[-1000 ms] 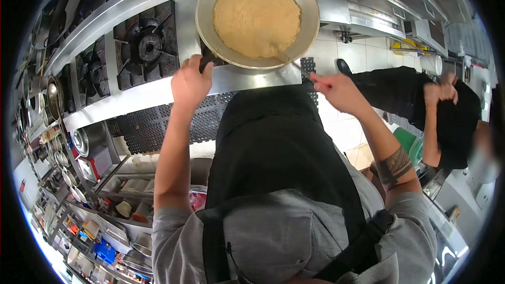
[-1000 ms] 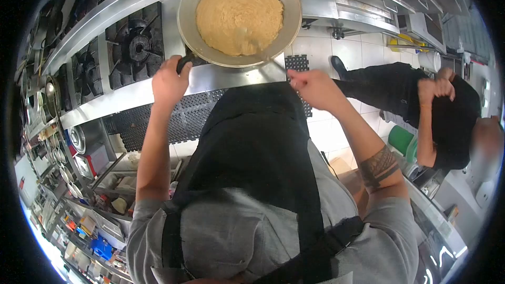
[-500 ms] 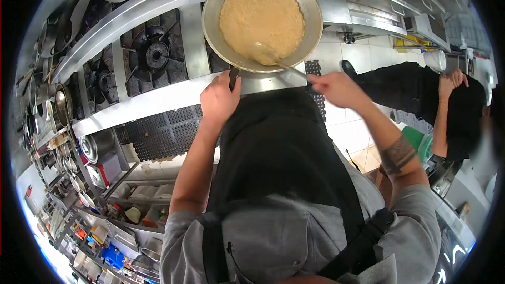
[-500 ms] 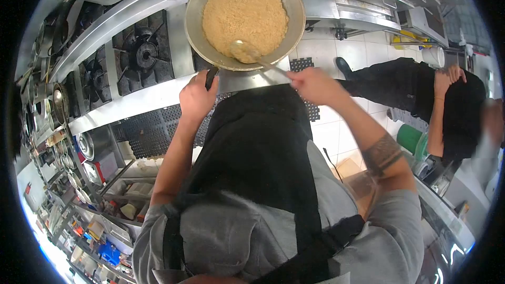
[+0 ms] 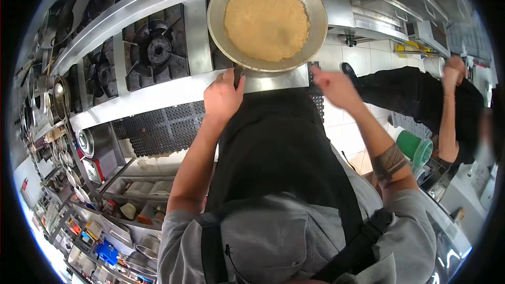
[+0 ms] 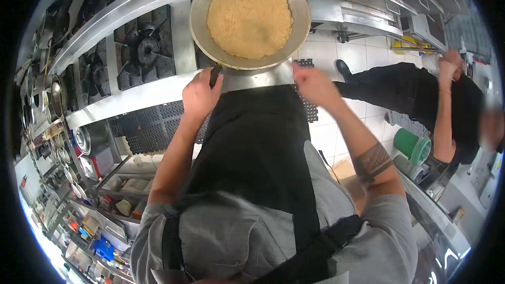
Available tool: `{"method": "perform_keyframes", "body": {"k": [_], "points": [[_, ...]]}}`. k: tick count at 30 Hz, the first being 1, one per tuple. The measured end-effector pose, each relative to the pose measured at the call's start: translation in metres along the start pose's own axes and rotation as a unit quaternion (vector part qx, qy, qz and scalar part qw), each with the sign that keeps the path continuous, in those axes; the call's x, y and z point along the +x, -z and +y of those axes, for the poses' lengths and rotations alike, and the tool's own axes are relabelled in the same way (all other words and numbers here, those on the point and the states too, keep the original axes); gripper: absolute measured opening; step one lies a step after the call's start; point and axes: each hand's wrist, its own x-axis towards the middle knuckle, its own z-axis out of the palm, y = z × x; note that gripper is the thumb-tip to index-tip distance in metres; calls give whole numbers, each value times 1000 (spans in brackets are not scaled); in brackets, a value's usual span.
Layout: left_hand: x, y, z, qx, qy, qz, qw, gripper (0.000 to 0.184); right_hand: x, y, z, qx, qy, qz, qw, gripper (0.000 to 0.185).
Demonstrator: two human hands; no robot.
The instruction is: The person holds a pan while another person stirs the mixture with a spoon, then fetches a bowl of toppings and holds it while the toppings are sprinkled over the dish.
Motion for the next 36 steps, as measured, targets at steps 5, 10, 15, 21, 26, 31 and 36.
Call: {"method": "perform_keyframes", "body": {"k": [5, 10, 15, 21, 26, 31, 36], "points": [[2, 3, 4, 14, 17, -14, 1000, 32, 114, -28, 6, -25, 86, 66, 994, 25], [-1, -4, 9, 30, 23, 18, 999, 29, 55, -39, -52, -190, 71, -87, 975, 44], [-4, -6, 10, 27, 37, 33, 998, 27, -5, 72, -17, -239, 5, -168, 956, 46], [-4, -7, 6, 14, 5, 34, 999, 28, 125, 22, 25, -152, 72, 74, 983, 31], [-5, -7, 10, 20, 14, 52, 998, 28, 118, -57, -44, -186, 121, -36, 974, 25], [-8, -9, 12, 31, 16, 47, 998, 27, -4, 36, -27, -298, -18, -170, 939, 44], [-9, -14, 11, 44, -10, 81, 996, 28, 19, 88, 7, -359, 28, -31, 932, 54]]}}
